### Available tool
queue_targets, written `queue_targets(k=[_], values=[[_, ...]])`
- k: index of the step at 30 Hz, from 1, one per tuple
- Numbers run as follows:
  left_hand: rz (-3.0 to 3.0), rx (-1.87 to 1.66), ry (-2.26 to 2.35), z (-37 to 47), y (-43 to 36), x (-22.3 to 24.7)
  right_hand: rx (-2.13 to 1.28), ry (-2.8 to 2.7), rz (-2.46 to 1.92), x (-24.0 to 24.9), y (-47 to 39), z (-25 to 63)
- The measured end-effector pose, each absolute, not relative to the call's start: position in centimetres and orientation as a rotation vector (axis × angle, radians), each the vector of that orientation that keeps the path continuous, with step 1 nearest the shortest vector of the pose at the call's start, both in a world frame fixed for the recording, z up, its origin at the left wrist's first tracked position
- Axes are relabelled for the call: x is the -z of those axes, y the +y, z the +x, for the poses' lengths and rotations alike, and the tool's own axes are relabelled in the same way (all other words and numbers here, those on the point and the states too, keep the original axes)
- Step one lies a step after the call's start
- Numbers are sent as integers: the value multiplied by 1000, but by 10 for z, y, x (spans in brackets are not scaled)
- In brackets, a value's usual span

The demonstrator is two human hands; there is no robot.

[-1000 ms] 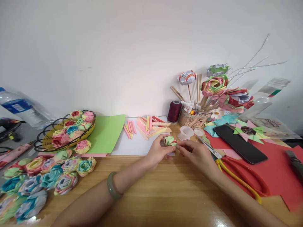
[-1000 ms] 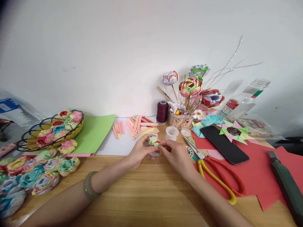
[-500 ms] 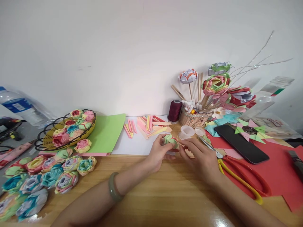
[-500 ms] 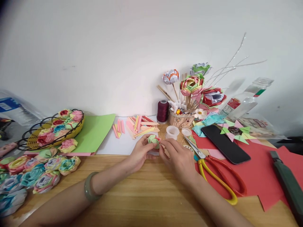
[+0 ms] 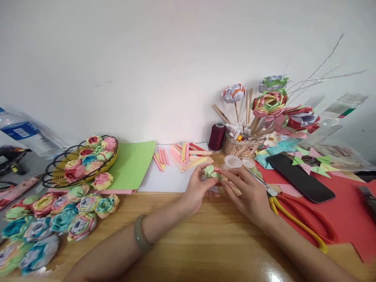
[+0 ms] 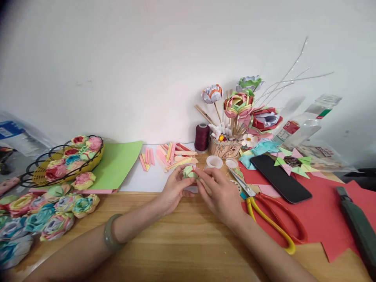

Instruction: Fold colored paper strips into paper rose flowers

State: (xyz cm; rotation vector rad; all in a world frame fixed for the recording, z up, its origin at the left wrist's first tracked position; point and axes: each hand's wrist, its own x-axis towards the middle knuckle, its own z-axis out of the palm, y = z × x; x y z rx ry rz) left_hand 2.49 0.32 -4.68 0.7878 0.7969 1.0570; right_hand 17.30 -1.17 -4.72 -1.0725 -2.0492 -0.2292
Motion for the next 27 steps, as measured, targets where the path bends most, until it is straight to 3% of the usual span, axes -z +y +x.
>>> queue_targets(k=[4, 10, 18, 27], values=[[787, -1102, 797, 25, 4, 47, 216, -2087, -910, 44, -12, 174], [904, -1144, 797, 26, 4, 50, -48, -1968, -1131, 43, -11, 170], [1182, -1278, 886, 28, 0, 58, 288, -2019, -1065, 48, -9, 172], [1048, -1261, 864, 30, 0, 54, 595, -2033, -977, 45, -10, 172]])
